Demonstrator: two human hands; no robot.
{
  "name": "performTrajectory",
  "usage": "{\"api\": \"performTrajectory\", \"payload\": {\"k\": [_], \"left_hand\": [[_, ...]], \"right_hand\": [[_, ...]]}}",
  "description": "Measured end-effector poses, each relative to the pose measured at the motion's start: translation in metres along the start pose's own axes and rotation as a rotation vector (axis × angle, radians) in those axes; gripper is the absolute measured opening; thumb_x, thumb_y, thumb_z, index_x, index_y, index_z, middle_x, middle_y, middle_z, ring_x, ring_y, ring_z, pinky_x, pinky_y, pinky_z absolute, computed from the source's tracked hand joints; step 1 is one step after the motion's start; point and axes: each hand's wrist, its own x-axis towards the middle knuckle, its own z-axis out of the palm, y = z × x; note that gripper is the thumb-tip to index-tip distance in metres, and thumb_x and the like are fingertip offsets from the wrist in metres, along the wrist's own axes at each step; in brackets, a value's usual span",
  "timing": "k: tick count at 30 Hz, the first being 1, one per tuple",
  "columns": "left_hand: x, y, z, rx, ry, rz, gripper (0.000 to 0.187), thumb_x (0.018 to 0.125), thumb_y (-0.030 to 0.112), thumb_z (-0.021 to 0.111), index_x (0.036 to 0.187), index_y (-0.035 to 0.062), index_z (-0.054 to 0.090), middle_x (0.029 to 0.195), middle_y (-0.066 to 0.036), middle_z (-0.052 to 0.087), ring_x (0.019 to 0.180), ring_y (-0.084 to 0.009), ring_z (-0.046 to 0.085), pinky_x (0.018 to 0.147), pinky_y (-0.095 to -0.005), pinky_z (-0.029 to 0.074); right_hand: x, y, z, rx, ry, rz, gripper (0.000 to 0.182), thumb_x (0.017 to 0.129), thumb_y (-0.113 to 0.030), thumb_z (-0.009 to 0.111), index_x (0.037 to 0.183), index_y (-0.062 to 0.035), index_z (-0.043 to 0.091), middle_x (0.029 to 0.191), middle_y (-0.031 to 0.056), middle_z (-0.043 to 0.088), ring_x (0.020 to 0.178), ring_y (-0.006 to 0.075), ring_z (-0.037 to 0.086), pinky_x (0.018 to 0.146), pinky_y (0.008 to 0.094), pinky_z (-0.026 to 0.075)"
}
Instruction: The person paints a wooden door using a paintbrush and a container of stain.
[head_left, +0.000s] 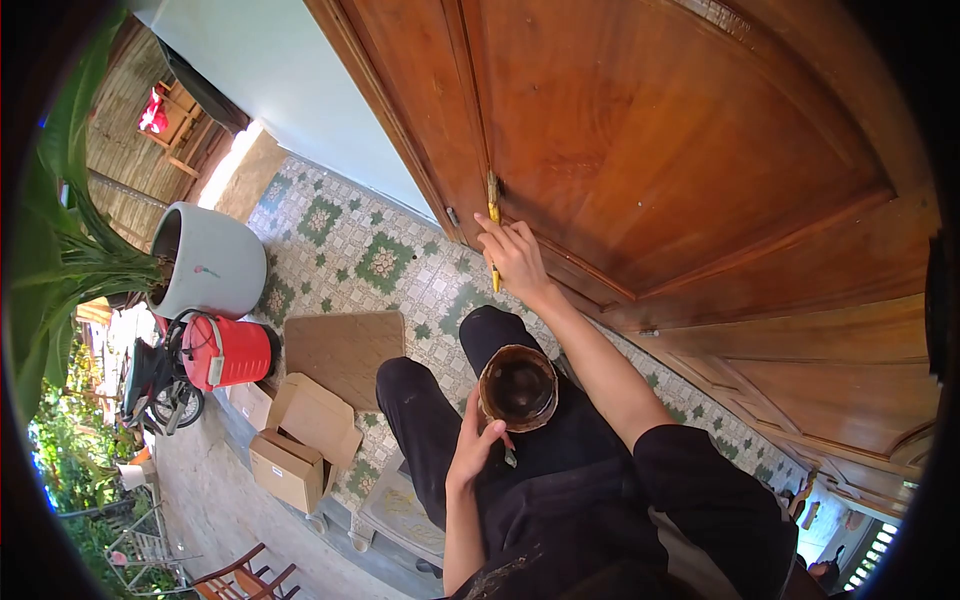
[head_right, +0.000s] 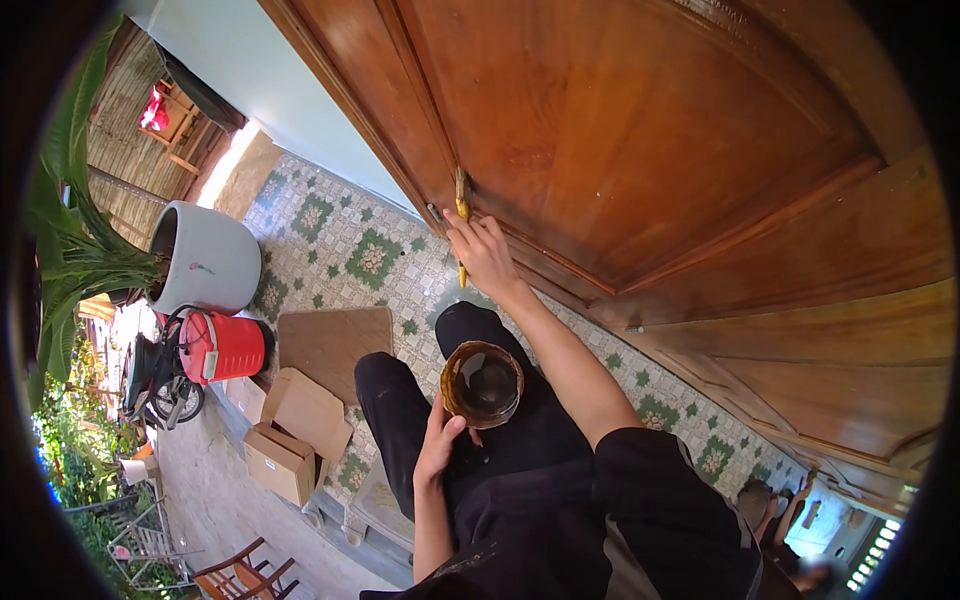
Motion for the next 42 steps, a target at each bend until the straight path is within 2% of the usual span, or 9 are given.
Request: {"api": "performTrajectory", "payload": {"k": [6, 12, 14, 15, 17, 20, 30, 35, 42], "left_hand": [[0.0, -0.001, -0.001, -0.012, 0.009, 0.011, 0.09, 0.091, 0.037, 0.071, 0.157, 0.0025, 0.021, 0.122, -0.013, 0.058, 0.07, -0.0169, 0.062, 0.066, -0.0305, 0.056], [-0.001, -0.002, -0.003, -0.046, 0.012, 0.001, 0.088, 0.092, 0.034, 0.07, 0.158, 0.0025, 0.021, 0.121, -0.013, 0.058, 0.071, -0.0169, 0.062, 0.067, -0.0306, 0.056], [-0.001, 0.0, -0.002, -0.048, 0.009, -0.001, 0.087, 0.092, 0.033, 0.07, 0.158, 0.0027, 0.022, 0.118, -0.012, 0.058, 0.072, -0.017, 0.061, 0.067, -0.0307, 0.056], [-0.001, -0.001, -0.003, -0.048, 0.008, -0.001, 0.087, 0.092, 0.033, 0.07, 0.158, 0.0027, 0.022, 0.118, -0.012, 0.058, 0.072, -0.017, 0.061, 0.067, -0.0307, 0.056], [-0.001, -0.002, -0.003, -0.043, 0.009, 0.003, 0.087, 0.092, 0.033, 0.07, 0.158, 0.003, 0.022, 0.116, -0.011, 0.059, 0.072, -0.0169, 0.061, 0.068, -0.0309, 0.056], [-0.001, -0.002, -0.003, -0.042, 0.012, -0.005, 0.087, 0.092, 0.034, 0.07, 0.158, 0.003, 0.022, 0.114, -0.012, 0.059, 0.071, -0.0168, 0.062, 0.068, -0.031, 0.055], [-0.001, -0.003, -0.004, -0.014, 0.016, -0.004, 0.09, 0.092, 0.037, 0.07, 0.158, 0.0012, 0.019, 0.114, -0.013, 0.058, 0.07, -0.0167, 0.061, 0.068, -0.0308, 0.055], [0.001, -0.003, -0.004, 0.0, 0.025, 0.015, 0.089, 0.093, 0.031, 0.069, 0.158, 0.0014, 0.018, 0.117, -0.014, 0.057, 0.069, -0.0161, 0.06, 0.065, -0.0303, 0.055], [-0.002, -0.001, -0.004, -0.016, 0.024, -0.029, 0.088, 0.093, 0.026, 0.07, 0.159, 0.003, 0.016, 0.121, -0.016, 0.056, 0.067, -0.016, 0.06, 0.064, -0.0303, 0.055]], "right_hand": [[-0.035, 0.015, 0.028, -0.014, -0.005, -0.016, 0.013, 0.077, -0.002, 0.07, 0.088, -0.0015, 0.064, 0.13, 0.0156, 0.065, 0.085, 0.0228, 0.067, 0.077, 0.0363, 0.047], [-0.042, 0.014, 0.04, -0.036, -0.053, 0.043, 0.012, 0.076, 0.001, 0.068, 0.086, -0.0013, 0.064, 0.131, 0.0153, 0.065, 0.083, 0.0267, 0.067, 0.071, 0.0369, 0.05], [-0.044, 0.016, 0.048, -0.002, 0.042, 0.013, 0.016, 0.073, 0.003, 0.069, 0.087, -0.0014, 0.063, 0.131, 0.0135, 0.066, 0.072, 0.0278, 0.063, 0.068, 0.0372, 0.051], [-0.047, 0.017, 0.049, -0.003, 0.042, 0.014, 0.016, 0.073, 0.003, 0.069, 0.087, -0.0014, 0.063, 0.131, 0.0135, 0.066, 0.072, 0.0278, 0.063, 0.068, 0.0372, 0.051], [-0.055, 0.017, 0.051, -0.004, -0.059, 0.062, 0.01, 0.077, 0.001, 0.066, 0.086, -0.0011, 0.063, 0.132, 0.0159, 0.064, 0.081, 0.0304, 0.066, 0.072, 0.0389, 0.051], [-0.06, 0.018, 0.052, -0.001, -0.138, 0.092, 0.012, 0.077, 0.001, 0.066, 0.088, -0.0005, 0.063, 0.133, 0.0162, 0.063, 0.083, 0.0306, 0.066, 0.074, 0.0398, 0.051], [-0.052, 0.01, 0.032, -0.048, -0.188, 0.125, 0.019, 0.078, -0.001, 0.063, 0.097, -0.0015, 0.063, 0.132, 0.015, 0.064, 0.092, 0.0274, 0.066, 0.079, 0.0403, 0.047], [-0.059, 0.015, 0.011, -0.124, -0.275, 0.073, 0.019, 0.078, -0.002, 0.063, 0.096, -0.0032, 0.062, 0.128, 0.0129, 0.066, 0.097, 0.0236, 0.066, 0.081, 0.0393, 0.046], [-0.099, 0.016, -0.029, -0.22, -0.256, 0.029, 0.017, 0.078, -0.004, 0.065, 0.095, -0.0057, 0.063, 0.128, 0.0104, 0.066, 0.097, 0.0206, 0.066, 0.084, 0.0392, 0.044]]}}
